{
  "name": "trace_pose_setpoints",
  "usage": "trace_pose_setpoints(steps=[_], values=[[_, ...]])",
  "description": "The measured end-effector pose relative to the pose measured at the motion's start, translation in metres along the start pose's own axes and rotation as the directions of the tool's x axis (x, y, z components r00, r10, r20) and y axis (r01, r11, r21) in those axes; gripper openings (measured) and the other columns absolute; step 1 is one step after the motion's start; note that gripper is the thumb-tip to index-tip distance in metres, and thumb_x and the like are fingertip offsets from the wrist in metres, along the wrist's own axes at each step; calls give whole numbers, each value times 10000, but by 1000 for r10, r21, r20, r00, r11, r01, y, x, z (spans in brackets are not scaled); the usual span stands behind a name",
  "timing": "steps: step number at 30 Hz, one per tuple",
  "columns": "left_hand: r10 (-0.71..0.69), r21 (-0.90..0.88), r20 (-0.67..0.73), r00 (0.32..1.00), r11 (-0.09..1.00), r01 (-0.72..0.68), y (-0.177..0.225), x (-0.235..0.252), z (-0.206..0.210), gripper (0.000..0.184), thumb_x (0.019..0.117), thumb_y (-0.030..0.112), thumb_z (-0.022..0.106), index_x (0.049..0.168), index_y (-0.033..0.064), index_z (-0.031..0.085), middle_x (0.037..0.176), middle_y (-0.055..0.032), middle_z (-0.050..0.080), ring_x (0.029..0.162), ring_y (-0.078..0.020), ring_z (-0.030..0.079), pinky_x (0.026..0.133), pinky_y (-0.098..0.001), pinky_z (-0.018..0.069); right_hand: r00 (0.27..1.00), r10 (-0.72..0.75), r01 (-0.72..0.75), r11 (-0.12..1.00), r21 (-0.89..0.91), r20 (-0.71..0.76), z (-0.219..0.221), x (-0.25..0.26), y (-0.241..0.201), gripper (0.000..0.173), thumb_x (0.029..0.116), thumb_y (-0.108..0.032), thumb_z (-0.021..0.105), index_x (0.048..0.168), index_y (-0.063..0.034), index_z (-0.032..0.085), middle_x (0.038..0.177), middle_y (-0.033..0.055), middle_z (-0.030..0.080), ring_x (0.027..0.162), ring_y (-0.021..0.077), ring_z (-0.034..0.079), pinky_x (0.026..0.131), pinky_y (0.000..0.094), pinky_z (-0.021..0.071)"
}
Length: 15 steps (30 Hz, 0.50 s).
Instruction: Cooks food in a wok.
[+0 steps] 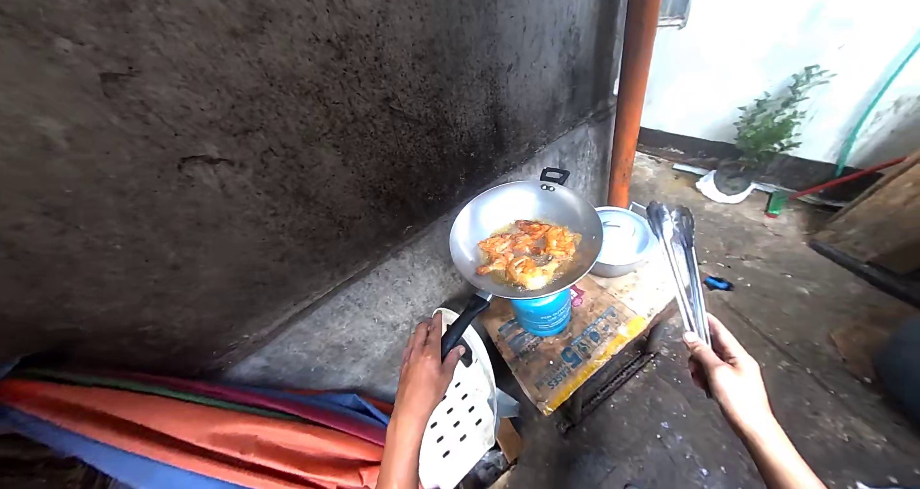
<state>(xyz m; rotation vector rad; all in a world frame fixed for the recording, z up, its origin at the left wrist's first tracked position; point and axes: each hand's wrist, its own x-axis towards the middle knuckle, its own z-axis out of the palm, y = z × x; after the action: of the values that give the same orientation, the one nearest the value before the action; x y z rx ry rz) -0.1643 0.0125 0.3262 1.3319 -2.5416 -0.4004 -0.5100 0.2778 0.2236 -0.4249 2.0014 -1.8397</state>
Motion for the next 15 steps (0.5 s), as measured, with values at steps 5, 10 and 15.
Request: trace_pose_setpoints(steps=[5,10,15], values=[[205,-260,-334,920,918,-299,84,-38,13,349,975,146,641,1267,-40,683,1293,-221,663,1222,-344,635,1054,-488,514,993,59,-50,995,82,-105,4,-7,9,548,1049,-188,574,1554,-87,386,896,67,608,470,72,501,423,245,471],[770,-543,-47,636,514,-663,210,-69,100,298,970,173,685,1203,-7,728,1284,-150,694,1290,-281,607,1141,-452,449,972,97,-80,993,87,-215,19,-26,29,636,1018,-179,630,1560,-32,334,1134,139,611,727,65,595,654,267,542],[889,-475,287,358,456,-752,268,-67,194,422,1065,352,508,1317,67,691,1502,-68,570,1507,-282,367,1272,-580,84,693,-110,3,989,-150,-712,69,-64,28,532,962,-239,723,1430,-32,575,1295,226,623,1144,220,652,969,317,545]])
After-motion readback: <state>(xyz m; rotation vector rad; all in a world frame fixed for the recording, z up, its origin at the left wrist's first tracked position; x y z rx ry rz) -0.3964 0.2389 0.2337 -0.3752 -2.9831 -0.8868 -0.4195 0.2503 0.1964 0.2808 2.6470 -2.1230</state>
